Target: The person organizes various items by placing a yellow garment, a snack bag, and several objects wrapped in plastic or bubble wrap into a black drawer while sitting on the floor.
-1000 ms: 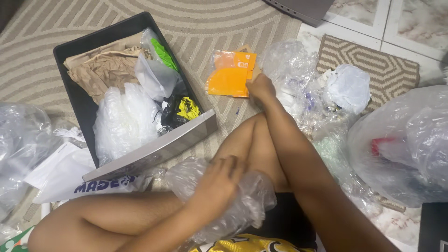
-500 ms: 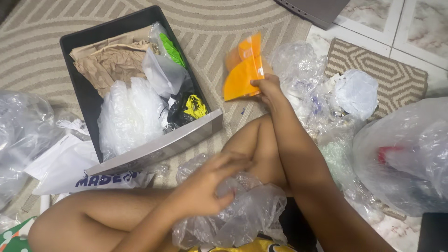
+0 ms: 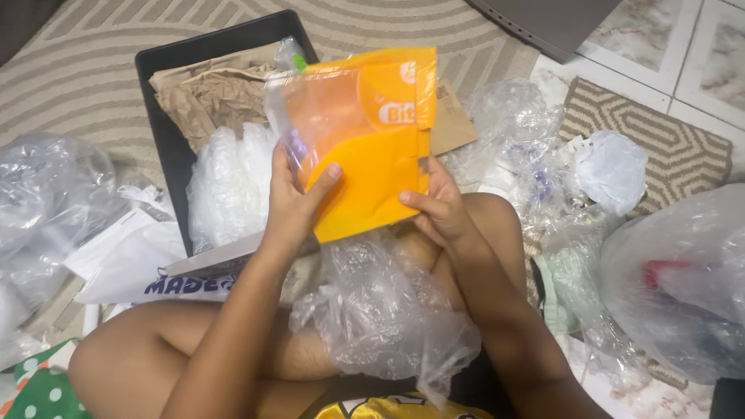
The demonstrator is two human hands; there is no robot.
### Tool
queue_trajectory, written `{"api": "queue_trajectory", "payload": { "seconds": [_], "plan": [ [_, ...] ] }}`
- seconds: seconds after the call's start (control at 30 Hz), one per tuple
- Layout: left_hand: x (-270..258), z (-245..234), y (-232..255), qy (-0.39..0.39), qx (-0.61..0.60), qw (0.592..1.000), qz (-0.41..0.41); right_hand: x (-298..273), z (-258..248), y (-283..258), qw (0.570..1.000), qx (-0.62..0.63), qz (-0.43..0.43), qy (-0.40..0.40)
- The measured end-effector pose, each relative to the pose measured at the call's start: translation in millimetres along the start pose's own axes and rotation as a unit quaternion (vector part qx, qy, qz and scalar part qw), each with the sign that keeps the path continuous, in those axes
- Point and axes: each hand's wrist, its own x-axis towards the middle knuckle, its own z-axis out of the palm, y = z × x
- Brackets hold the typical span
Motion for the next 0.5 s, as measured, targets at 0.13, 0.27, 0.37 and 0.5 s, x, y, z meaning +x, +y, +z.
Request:
{"api": "queue_trajectory", "payload": {
  "seconds": [0.13,0.27,0.37,0.5],
  "plan": [
    [-2,-20,-1,0.012,-0.003,0.995,-0.101,5,-11,13,0.997,0.019,0.068,-0.028],
    [-13,-29,-5,0.042,0.046,0.982,-0.178,13,-17,4,0.991,-0.044,0.098,-0.082],
    [-19,-29,-10,0.004,0.041,0.986,-0.161,12,-5,17,0.988,-0.091,0.111,-0.063],
    [-20,-37,-15,-0.026,-0.056,0.973,-0.221,8,-9,33,0.973,-0.167,0.146,-0.061]
  ]
}}
